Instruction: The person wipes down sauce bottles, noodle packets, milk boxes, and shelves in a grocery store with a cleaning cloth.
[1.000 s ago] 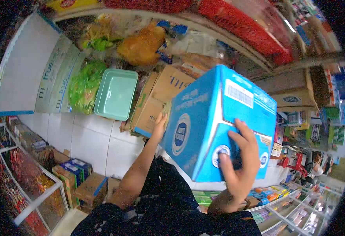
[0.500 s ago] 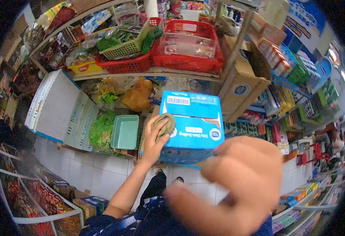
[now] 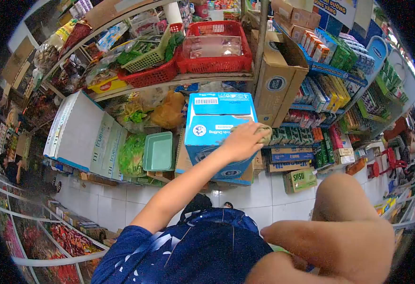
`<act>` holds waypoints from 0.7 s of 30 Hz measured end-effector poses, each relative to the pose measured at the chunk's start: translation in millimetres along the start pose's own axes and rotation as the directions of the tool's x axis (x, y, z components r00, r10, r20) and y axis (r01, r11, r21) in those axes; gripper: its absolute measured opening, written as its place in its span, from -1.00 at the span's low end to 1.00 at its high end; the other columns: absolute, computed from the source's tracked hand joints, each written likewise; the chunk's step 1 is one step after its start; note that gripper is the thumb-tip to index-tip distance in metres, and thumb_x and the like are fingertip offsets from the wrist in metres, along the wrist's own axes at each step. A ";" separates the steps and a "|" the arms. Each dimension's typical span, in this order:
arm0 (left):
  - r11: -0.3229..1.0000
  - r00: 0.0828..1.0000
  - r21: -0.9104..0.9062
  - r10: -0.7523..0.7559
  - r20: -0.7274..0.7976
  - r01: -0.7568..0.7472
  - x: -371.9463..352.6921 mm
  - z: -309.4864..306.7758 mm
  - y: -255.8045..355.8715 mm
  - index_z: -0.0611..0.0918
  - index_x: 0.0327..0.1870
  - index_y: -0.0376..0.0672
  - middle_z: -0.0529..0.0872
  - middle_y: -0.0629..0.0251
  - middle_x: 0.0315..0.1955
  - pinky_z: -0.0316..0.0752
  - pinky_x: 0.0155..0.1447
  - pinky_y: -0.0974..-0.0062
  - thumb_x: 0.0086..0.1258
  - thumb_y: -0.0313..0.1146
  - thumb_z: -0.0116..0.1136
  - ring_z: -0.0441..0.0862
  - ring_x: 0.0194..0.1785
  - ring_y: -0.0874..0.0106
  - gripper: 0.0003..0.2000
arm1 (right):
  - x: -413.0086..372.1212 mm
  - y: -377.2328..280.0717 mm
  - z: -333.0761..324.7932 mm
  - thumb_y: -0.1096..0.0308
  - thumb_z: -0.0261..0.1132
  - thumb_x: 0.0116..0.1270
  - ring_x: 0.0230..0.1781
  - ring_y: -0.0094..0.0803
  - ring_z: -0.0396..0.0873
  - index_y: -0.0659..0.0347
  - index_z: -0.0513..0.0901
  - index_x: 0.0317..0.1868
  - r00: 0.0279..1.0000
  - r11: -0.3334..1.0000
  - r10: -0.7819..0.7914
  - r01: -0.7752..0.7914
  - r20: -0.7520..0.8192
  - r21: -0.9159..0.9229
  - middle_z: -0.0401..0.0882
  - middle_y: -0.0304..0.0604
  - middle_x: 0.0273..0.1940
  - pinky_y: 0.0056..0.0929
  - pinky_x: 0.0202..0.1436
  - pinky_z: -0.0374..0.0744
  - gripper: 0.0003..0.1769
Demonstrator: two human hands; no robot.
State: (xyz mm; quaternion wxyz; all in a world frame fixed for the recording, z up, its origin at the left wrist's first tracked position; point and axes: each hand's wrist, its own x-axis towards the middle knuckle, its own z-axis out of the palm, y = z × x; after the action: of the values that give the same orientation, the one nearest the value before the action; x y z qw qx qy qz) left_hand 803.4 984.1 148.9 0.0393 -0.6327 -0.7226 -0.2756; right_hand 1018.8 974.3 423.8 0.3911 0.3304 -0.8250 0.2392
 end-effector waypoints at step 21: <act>0.993 0.995 -0.108 0.056 0.085 -0.047 10.1 -1.7 -31.7 0.41 -0.05 -0.25 0.36 0.00 0.01 0.25 0.16 0.28 0.05 -0.52 0.02 0.30 0.11 0.08 -0.64 | -29.5 -23.7 -16.8 0.44 0.23 -0.25 -0.81 -0.43 0.17 0.29 0.27 -0.55 0.997 0.999 0.031 -0.032 -0.071 -0.009 0.19 -0.19 -0.74 -0.36 -0.71 0.24 -0.71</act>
State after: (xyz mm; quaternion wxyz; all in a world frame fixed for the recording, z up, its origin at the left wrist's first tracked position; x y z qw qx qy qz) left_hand 771.3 990.8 143.4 -0.0192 -0.6638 -0.6915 -0.2842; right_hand 1058.4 980.1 413.1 0.4180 0.3066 -0.8169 0.2528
